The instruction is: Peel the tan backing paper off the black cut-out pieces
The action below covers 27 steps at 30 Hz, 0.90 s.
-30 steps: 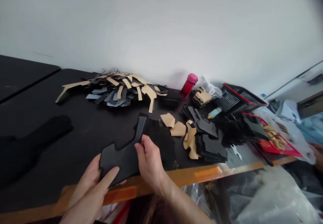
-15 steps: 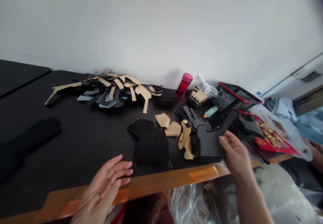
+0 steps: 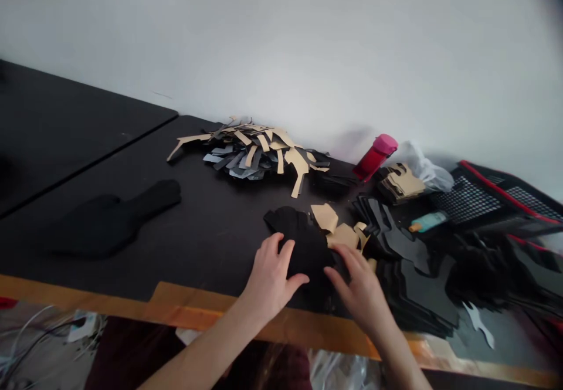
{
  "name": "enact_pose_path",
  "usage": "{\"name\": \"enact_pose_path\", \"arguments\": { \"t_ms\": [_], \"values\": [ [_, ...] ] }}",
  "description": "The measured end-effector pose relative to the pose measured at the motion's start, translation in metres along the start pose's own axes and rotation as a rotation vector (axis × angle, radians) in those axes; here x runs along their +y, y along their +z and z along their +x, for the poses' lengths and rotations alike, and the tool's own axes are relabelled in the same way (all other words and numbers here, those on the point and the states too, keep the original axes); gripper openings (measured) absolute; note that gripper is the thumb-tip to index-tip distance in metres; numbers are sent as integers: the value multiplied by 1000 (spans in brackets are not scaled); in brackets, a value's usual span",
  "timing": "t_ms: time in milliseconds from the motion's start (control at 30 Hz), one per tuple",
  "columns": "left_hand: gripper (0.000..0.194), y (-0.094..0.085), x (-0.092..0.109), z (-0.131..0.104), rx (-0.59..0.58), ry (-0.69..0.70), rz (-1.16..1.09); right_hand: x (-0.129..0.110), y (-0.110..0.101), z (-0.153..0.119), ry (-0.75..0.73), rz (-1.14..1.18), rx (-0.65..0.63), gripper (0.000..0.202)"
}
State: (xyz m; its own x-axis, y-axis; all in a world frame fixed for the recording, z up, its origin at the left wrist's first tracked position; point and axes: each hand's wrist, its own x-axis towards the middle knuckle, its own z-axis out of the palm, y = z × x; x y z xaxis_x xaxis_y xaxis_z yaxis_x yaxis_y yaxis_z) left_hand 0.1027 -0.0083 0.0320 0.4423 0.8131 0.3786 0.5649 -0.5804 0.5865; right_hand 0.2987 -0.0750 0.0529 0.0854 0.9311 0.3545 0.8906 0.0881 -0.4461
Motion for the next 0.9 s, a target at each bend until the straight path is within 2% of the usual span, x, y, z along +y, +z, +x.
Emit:
{"name": "enact_pose_path", "arguments": {
  "t_ms": [100, 267, 400, 533, 600, 700, 800, 900],
  "values": [
    [39, 6, 0, 0, 42, 24, 25, -2, 22, 4, 26, 15, -33, 32],
    [39, 1, -2, -3, 149, 17, -53, -3, 21, 2, -35, -14, 76, 31],
    [37, -20, -2, -1, 212, -57, -196, -19, 20, 11, -100, 6, 135, 28],
    [30, -53, -12, -10, 273, -65, -127, -51, 33, 26, -231, 72, 202, 28],
    [28, -70, -24, -22, 312, -37, -18, -71, 45, 30, -246, 127, 189, 29],
    [23, -85, -55, -46, 338, -5, 127, -99, 68, 28, -243, 180, 94, 34],
    [17, -87, -94, -71, 250, 31, 194, -116, 83, 23, -295, 135, -59, 33],
    [16, -80, -121, -87, 141, 42, 209, -114, 77, 40, -286, 125, -180, 24]
  ]
}}
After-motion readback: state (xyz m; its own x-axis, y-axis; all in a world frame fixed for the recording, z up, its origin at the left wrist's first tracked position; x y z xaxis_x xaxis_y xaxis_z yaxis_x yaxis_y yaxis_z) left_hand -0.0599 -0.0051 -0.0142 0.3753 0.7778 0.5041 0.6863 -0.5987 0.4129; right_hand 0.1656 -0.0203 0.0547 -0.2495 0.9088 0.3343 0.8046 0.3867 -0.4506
